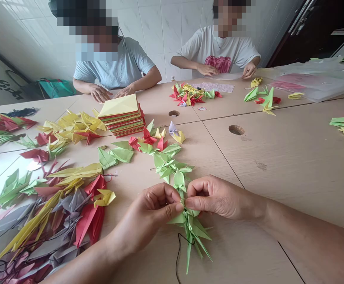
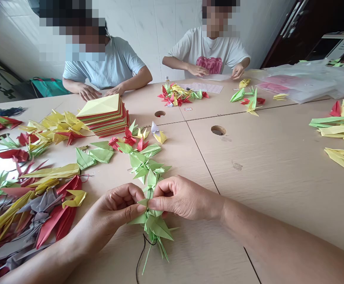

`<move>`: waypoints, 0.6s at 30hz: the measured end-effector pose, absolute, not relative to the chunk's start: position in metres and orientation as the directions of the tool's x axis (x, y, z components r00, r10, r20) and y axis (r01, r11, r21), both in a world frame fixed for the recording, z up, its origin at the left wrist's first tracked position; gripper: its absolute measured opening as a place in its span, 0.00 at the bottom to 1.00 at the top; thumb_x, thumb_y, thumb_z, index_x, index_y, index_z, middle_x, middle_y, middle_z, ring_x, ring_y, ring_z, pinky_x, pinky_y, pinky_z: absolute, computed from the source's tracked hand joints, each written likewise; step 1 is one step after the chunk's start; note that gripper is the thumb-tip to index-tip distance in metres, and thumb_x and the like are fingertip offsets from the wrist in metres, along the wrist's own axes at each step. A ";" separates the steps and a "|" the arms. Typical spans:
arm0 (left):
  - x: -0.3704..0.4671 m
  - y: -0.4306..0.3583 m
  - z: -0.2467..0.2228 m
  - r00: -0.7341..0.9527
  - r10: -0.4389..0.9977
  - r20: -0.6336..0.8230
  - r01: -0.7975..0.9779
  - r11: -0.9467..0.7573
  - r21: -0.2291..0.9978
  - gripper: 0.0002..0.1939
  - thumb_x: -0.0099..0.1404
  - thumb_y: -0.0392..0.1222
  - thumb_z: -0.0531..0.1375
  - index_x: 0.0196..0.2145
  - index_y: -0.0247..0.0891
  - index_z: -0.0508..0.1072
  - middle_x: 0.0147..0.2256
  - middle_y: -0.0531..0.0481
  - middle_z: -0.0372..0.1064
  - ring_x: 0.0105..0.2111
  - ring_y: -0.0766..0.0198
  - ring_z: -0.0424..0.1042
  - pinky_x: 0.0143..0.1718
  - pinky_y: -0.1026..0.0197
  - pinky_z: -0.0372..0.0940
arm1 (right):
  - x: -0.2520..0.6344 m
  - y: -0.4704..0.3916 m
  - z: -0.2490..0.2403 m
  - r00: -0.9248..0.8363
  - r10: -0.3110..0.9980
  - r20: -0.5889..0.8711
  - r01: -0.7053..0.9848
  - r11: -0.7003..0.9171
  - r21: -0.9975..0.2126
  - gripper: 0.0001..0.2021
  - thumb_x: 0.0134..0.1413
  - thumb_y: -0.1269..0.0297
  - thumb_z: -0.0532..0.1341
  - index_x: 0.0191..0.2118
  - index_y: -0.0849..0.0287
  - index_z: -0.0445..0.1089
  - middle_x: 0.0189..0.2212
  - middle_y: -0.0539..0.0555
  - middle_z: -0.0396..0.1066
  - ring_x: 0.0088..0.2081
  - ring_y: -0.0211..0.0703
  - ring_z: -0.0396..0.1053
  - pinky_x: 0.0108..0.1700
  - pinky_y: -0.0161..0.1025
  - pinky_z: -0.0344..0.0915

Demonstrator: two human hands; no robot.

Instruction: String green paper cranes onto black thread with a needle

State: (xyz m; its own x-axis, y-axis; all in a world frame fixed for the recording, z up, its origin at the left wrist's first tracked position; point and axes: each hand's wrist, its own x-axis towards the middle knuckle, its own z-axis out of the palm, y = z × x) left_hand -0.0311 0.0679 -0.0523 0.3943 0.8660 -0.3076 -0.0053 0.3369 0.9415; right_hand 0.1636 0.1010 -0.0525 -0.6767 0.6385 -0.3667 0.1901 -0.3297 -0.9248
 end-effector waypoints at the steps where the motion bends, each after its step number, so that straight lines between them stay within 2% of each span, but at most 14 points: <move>1: -0.032 0.068 -0.053 0.395 0.865 -0.310 0.000 0.338 0.941 0.09 0.57 0.43 0.64 0.27 0.36 0.69 0.24 0.56 0.61 0.24 0.71 0.55 0.26 0.66 0.51 | 0.163 0.101 -0.052 -0.677 0.639 -0.365 0.187 -0.330 -0.925 0.12 0.48 0.59 0.66 0.26 0.61 0.66 0.21 0.45 0.63 0.23 0.30 0.58 0.26 0.30 0.54; 8: -0.036 0.070 -0.051 0.462 0.820 -0.337 0.107 0.326 0.939 0.10 0.62 0.46 0.59 0.32 0.36 0.70 0.27 0.54 0.62 0.27 0.69 0.56 0.28 0.65 0.52 | 0.164 0.101 -0.055 -0.669 0.646 -0.367 0.158 -0.359 -0.920 0.13 0.48 0.58 0.66 0.25 0.61 0.65 0.22 0.46 0.63 0.24 0.31 0.61 0.25 0.30 0.55; 14: -0.033 0.071 -0.051 0.491 0.795 -0.356 0.009 0.403 0.915 0.10 0.58 0.44 0.63 0.30 0.36 0.68 0.23 0.57 0.60 0.22 0.72 0.52 0.23 0.67 0.47 | 0.164 0.100 -0.055 -0.689 0.630 -0.358 0.130 -0.378 -0.917 0.13 0.48 0.58 0.66 0.26 0.62 0.65 0.23 0.46 0.64 0.25 0.32 0.63 0.26 0.30 0.57; 18: -0.033 0.070 -0.056 0.466 0.805 -0.367 -0.050 0.438 0.897 0.11 0.54 0.44 0.66 0.28 0.35 0.69 0.25 0.55 0.64 0.24 0.71 0.57 0.25 0.67 0.49 | 0.164 0.101 -0.054 -0.695 0.630 -0.346 0.132 -0.361 -0.923 0.13 0.49 0.59 0.66 0.26 0.62 0.66 0.22 0.46 0.63 0.24 0.31 0.61 0.25 0.29 0.55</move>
